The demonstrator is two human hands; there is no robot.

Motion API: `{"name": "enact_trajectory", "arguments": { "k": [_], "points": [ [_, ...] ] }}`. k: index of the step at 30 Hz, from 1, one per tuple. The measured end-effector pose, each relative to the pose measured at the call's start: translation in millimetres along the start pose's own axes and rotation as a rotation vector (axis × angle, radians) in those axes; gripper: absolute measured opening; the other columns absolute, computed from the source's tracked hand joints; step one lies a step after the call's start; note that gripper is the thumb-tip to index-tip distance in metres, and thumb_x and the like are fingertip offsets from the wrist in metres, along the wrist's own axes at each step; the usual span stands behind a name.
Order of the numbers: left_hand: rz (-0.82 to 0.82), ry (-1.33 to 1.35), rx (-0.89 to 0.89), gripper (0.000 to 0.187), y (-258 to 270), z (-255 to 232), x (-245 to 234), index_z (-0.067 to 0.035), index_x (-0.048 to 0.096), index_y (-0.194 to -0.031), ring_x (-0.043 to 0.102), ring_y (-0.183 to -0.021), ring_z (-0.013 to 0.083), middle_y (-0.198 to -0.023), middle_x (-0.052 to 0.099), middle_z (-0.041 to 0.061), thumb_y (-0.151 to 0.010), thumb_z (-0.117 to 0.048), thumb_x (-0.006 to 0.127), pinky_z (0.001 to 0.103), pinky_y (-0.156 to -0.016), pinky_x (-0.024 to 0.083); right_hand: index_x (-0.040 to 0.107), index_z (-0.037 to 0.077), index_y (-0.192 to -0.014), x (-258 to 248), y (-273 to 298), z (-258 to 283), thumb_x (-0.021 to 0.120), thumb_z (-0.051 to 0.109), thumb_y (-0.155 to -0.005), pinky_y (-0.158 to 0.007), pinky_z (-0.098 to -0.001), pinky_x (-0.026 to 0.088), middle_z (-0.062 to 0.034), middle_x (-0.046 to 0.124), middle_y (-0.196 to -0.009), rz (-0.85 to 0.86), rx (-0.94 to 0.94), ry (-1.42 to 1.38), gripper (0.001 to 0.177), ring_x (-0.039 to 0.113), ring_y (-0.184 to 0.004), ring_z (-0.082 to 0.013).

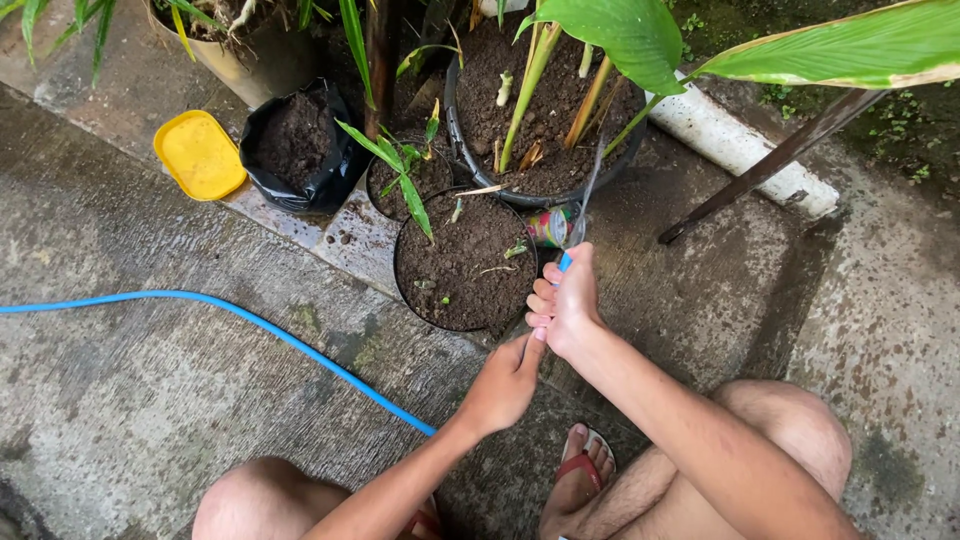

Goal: Water several potted plants outdoors using a hose.

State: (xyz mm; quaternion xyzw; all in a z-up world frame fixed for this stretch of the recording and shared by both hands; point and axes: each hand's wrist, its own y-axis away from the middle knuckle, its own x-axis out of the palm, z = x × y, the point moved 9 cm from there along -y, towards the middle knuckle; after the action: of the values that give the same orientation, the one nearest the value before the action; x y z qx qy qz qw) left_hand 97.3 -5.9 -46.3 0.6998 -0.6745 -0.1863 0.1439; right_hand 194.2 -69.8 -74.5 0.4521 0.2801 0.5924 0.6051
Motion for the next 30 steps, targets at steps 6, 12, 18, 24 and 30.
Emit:
{"name": "enact_trajectory", "arguments": {
  "k": [6,12,18,24,30],
  "points": [
    [-0.012,0.017,0.028,0.047,0,2,-1,0.004,0.061,-0.105,0.053,-0.066,0.0232,-0.070,0.058,0.017,-0.109,-0.039,0.040,0.042,-0.073,0.050,0.028,0.021,-0.065,2,-2,-3,0.040,0.052,-0.089,-0.041,-0.0302,0.012,0.0062,0.020,-0.053,0.014,0.023,0.017,0.041,0.015,-0.042,-0.0096],
    [-0.016,0.040,0.025,0.049,-1,10,0,0.004,0.058,-0.098,0.047,-0.066,0.0178,-0.067,0.052,0.013,-0.110,-0.040,0.039,0.041,-0.069,0.048,0.028,0.022,-0.063,6,-11,-8,0.040,0.056,-0.088,-0.039,-0.0300,0.011,0.0062,0.019,-0.052,0.050,0.054,0.044,0.044,0.014,-0.041,-0.0099],
    [-0.021,0.045,-0.021,0.049,3,15,-1,0.001,0.057,-0.094,0.047,-0.063,0.0162,-0.065,0.051,0.010,-0.110,-0.041,0.037,0.040,-0.064,0.047,0.028,0.022,-0.063,14,-15,-19,0.040,0.056,-0.090,-0.039,-0.0300,0.012,0.0065,0.019,-0.052,0.133,0.103,0.106,0.045,0.014,-0.041,-0.0098],
    [-0.053,0.058,-0.056,0.051,9,28,1,0.000,0.057,-0.090,0.047,-0.059,0.0170,-0.062,0.049,0.008,-0.110,-0.040,0.035,0.041,-0.060,0.045,0.026,0.022,-0.061,21,-14,-30,0.037,0.057,-0.092,-0.039,-0.0296,0.010,0.0067,0.018,-0.051,0.160,0.136,0.191,0.048,0.013,-0.042,-0.0097],
    [-0.080,0.098,-0.114,0.052,15,50,4,-0.001,0.055,-0.086,0.048,-0.056,0.0165,-0.060,0.048,0.005,-0.110,-0.042,0.034,0.039,-0.057,0.044,0.025,0.021,-0.060,25,-22,-48,0.037,0.055,-0.092,-0.039,-0.0300,0.010,0.0064,0.018,-0.051,0.193,0.194,0.260,0.048,0.013,-0.042,-0.0101]
  ]
}}
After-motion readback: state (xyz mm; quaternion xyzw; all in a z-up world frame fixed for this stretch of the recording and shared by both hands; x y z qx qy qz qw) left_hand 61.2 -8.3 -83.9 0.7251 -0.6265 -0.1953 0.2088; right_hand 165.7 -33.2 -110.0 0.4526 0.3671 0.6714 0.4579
